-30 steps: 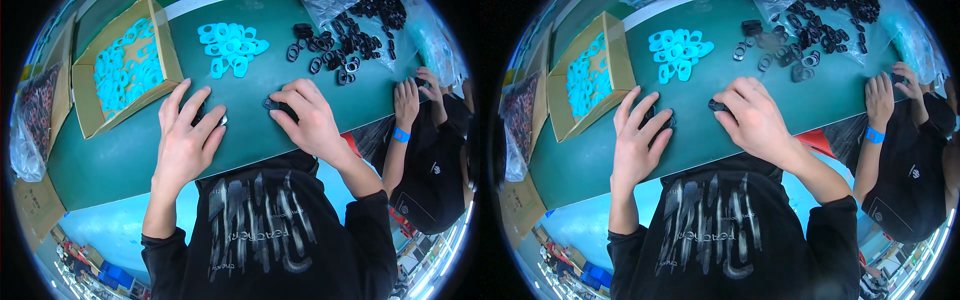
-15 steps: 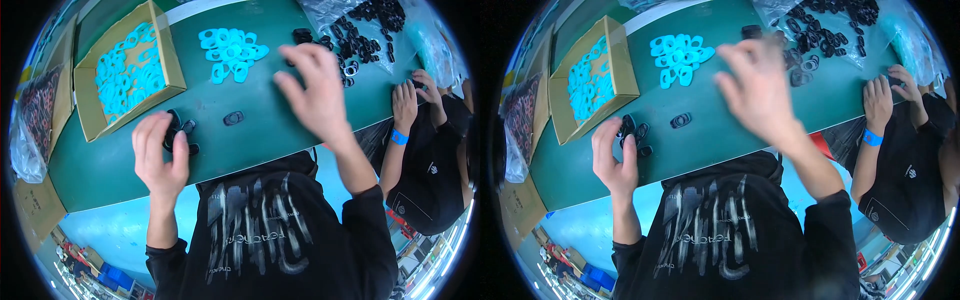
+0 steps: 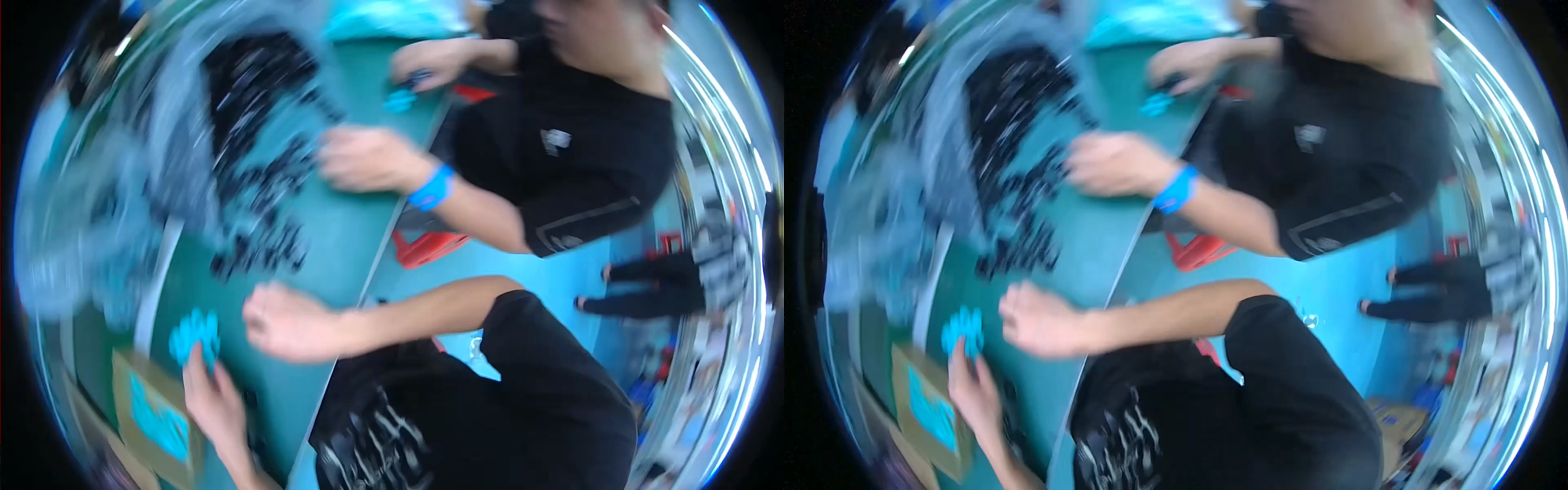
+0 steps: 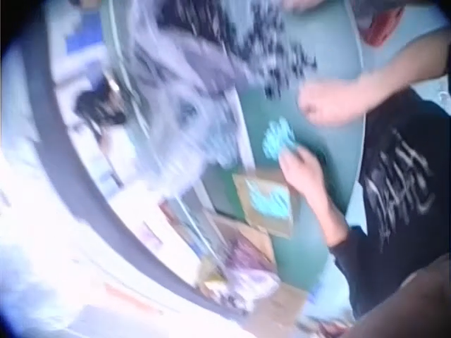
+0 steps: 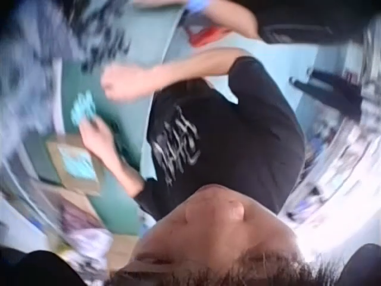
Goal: The person assembles small plastic components by hand, inserting black rings into blue oval frames on a production line.
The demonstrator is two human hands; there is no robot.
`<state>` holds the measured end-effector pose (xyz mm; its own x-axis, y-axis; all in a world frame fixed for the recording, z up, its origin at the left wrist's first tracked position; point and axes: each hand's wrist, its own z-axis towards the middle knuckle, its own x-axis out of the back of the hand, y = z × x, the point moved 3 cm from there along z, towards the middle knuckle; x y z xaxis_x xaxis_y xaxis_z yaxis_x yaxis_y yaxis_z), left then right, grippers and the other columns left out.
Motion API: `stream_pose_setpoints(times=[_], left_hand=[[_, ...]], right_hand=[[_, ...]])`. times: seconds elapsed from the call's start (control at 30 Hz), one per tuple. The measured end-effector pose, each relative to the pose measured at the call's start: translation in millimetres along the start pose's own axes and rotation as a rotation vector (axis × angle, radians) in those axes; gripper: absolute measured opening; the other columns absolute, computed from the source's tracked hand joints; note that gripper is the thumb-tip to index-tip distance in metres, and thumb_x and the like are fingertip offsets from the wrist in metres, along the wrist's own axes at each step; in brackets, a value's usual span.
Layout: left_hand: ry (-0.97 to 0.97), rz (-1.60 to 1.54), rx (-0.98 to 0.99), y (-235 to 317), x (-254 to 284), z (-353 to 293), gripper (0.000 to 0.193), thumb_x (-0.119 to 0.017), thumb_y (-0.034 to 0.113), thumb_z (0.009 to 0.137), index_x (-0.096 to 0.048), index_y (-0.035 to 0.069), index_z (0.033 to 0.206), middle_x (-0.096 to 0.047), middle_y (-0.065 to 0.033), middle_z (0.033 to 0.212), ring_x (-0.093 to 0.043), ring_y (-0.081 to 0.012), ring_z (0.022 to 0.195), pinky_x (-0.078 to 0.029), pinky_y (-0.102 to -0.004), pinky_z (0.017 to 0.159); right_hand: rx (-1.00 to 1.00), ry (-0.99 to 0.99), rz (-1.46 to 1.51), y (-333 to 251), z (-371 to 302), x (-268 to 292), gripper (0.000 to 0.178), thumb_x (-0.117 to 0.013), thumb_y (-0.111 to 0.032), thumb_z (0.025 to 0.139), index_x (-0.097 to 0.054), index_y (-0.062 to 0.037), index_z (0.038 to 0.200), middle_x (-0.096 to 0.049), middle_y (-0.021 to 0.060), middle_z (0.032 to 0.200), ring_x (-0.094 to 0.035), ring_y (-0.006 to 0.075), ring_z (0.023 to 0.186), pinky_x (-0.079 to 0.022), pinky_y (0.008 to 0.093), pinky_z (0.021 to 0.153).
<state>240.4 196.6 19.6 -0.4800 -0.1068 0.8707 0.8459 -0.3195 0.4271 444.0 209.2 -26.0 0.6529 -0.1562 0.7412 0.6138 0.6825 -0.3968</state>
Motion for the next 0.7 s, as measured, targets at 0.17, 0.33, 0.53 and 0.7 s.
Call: stream_pose_setpoints(times=[0.17,0.33,0.53,0.7], left_hand=[[-0.108,0.074,-0.141,46,14,-12,0.026,-0.075,0.018,0.095,-0.072,-0.003,0.109,-0.072,-0.0211,0.104,-0.069,-0.0331,0.095,-0.056,-0.0398,0.088],[-0.068,-0.192,-0.135,43,-30,-23,0.015,-0.073,0.012,0.094,-0.071,-0.002,0.100,-0.072,-0.0197,0.101,-0.067,-0.0399,0.089,-0.056,-0.0467,0.081],[-0.012,0.050,-0.513,32,-35,-18,0.017,-0.070,0.018,0.096,-0.073,0.001,0.098,-0.073,-0.0167,0.104,-0.066,-0.0371,0.094,-0.052,-0.0473,0.089],[-0.045,0.047,-0.523,29,-3,-39,0.022,-0.068,0.023,0.097,-0.073,0.004,0.105,-0.072,-0.0155,0.115,-0.063,-0.0383,0.106,-0.048,-0.0501,0.095]], right_hand=[[-0.003,0.181,-0.009,-26,-30,2,0.018,-0.064,-0.024,0.073,-0.059,-0.0064,0.072,-0.053,0.0133,0.090,-0.052,0.0313,0.091,-0.042,0.0419,0.073],[-0.115,0.247,-0.041,-4,-43,-6,0.020,-0.069,-0.025,0.074,-0.067,-0.0052,0.073,-0.055,0.0145,0.095,-0.051,0.0327,0.099,-0.040,0.0433,0.081],[-0.067,0.177,-0.040,28,-33,-26,0.033,-0.082,-0.032,0.071,-0.065,-0.0059,0.080,-0.057,0.0136,0.098,-0.052,0.0306,0.099,-0.040,0.0426,0.082],[-0.101,0.100,0.056,-4,-30,-15,0.038,-0.078,-0.039,0.068,-0.062,-0.0063,0.076,-0.056,0.0143,0.094,-0.054,0.0343,0.096,-0.043,0.0456,0.080]])
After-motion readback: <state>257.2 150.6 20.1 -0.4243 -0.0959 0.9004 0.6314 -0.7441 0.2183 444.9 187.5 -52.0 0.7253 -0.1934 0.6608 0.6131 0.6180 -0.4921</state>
